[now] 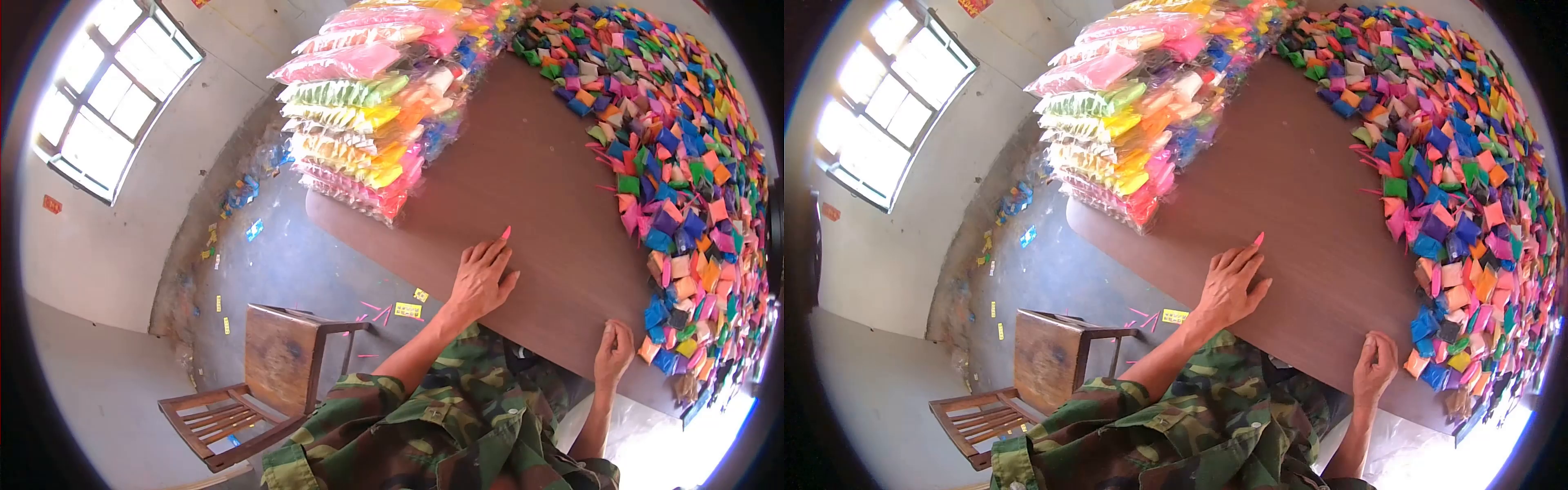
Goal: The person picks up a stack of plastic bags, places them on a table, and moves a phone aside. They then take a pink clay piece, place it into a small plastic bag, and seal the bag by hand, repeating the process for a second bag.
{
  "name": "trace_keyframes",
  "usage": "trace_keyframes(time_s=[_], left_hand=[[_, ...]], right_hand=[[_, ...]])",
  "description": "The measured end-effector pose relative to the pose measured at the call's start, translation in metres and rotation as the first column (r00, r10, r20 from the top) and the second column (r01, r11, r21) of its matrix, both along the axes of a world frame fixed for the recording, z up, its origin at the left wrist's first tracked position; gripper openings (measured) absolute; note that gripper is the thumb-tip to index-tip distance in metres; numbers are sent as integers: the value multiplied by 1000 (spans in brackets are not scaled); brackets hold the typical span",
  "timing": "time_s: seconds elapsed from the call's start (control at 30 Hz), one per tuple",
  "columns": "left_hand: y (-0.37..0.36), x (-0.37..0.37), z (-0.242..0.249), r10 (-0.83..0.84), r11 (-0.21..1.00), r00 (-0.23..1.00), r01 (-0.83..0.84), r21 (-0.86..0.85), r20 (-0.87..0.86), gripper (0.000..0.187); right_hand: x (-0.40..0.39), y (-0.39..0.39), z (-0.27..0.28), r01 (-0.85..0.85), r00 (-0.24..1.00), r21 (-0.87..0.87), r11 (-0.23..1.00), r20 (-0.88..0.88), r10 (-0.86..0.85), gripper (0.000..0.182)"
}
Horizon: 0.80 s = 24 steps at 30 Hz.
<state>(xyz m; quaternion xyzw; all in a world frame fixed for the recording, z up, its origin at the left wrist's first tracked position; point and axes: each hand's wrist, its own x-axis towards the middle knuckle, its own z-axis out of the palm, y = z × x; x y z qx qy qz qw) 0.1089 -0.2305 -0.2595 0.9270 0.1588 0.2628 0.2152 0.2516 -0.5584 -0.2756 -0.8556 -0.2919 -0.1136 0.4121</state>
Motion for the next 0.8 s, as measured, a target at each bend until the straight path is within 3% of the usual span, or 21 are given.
trace_keyframes(time_s=[0.8], left_hand=[[-3, -2, -3, 7, 998, 1000, -8, 67, 5, 46]], right_hand=[[-7, -2, 6, -21, 1000, 36, 999, 7, 21, 12]])
